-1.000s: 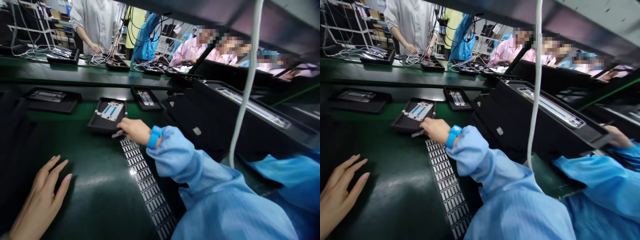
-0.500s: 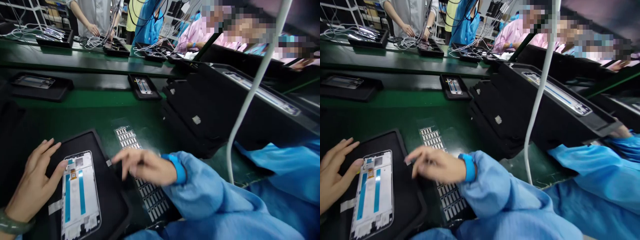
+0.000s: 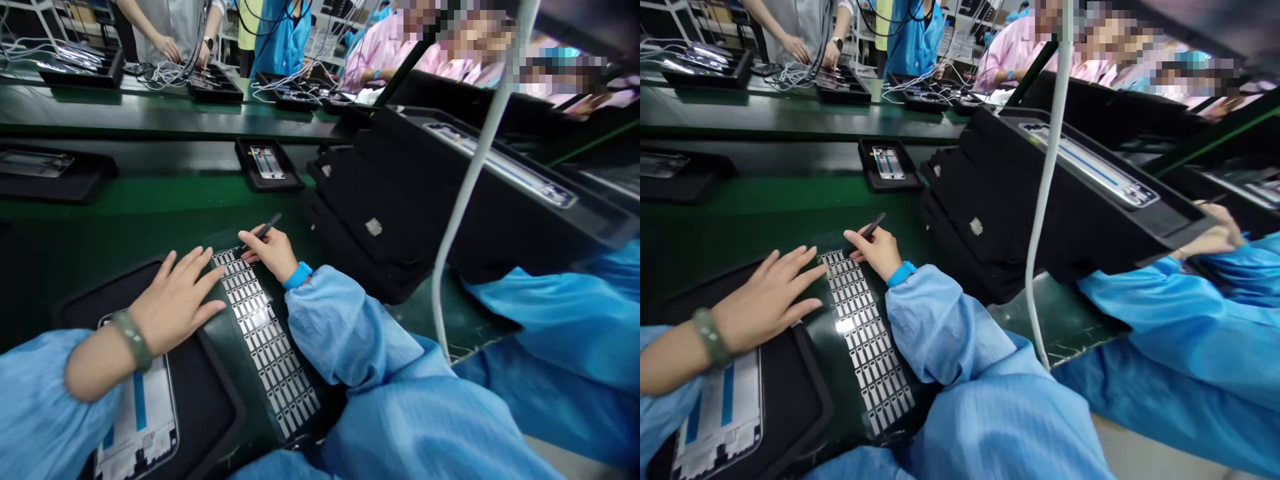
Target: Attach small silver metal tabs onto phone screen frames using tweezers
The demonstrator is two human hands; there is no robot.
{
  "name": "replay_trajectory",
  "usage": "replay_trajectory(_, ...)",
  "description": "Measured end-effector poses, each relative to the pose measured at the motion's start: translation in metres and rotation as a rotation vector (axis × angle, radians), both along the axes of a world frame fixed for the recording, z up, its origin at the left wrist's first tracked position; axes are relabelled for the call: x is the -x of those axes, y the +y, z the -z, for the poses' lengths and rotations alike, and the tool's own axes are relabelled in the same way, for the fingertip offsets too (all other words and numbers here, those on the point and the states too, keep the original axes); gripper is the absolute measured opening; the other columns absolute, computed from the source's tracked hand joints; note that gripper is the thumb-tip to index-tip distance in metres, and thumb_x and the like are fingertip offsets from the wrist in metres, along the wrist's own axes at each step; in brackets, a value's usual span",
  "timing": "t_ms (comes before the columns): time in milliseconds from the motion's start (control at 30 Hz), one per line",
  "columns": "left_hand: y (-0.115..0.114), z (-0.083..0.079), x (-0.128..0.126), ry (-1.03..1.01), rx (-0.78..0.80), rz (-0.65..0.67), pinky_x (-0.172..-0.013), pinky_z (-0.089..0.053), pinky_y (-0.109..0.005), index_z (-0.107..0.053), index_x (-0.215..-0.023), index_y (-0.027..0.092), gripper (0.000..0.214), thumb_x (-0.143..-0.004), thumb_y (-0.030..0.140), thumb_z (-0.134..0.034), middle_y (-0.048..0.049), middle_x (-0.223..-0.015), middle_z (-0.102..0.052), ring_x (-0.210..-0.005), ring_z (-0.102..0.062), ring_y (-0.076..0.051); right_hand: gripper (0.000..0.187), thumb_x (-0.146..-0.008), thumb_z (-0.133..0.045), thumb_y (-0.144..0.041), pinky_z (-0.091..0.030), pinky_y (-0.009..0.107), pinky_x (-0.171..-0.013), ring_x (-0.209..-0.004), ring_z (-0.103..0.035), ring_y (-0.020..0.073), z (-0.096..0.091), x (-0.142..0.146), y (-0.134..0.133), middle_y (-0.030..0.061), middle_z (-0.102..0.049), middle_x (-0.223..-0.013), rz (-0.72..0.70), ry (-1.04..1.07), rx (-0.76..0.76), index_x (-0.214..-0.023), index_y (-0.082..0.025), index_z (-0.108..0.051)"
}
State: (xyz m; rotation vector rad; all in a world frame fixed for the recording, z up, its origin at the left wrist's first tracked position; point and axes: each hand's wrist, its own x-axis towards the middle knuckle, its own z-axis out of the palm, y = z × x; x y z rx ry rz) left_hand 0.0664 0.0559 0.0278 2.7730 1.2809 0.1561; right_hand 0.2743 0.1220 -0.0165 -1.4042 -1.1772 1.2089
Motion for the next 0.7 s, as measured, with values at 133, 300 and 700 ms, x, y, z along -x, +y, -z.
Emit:
replay_trajectory(133, 0.019, 0.011, -0.028, 0.103, 0.084, 0.017, -0.104, -0.021, -0.057, -0.042, -0.132, 0.027, 0.05, -0.088, 0.049, -0.037, -0.0153, -0.143, -0.032, -0.133, -0.025, -0.032, 0.038, -0.067, -0.066, -0.052, -0.053, 0.02, -0.044, -0.049, -0.065, 0.0135, 0.006, 0.002, 0.002, -0.0001, -0.062, -0.057, -0.03, -0.144, -0.066, -0.074, -0.016, -0.056)
replay_trajectory(300, 0.02, 0.019, -0.027, 0.115, 0.091, -0.003, -0.102, -0.023, -0.057, -0.042, -0.131, 0.029, 0.046, -0.088, 0.046, -0.037, -0.0159, -0.142, -0.035, -0.131, -0.031, -0.032, 0.042, -0.065, -0.065, -0.057, -0.053, 0.021, -0.042, -0.048, -0.065, 0.0151, 0.005, 0.005, 0.002, 0.0, -0.062, -0.056, -0.047, -0.155, -0.056, -0.072, -0.017, -0.055)
replay_trajectory(700, 0.016, 0.02, -0.028, 0.062, 0.062, -0.034, -0.103, -0.021, -0.058, -0.047, -0.128, 0.029, 0.043, -0.087, 0.043, -0.042, -0.0143, -0.14, -0.039, -0.129, -0.034, -0.033, 0.038, -0.07, -0.063, -0.054, -0.05, 0.02, -0.041, -0.045, -0.063, 0.0146, -0.001, 0.012, 0.007, -0.0007, -0.06, -0.049, -0.053, -0.231, -0.009, -0.067, -0.017, -0.053)
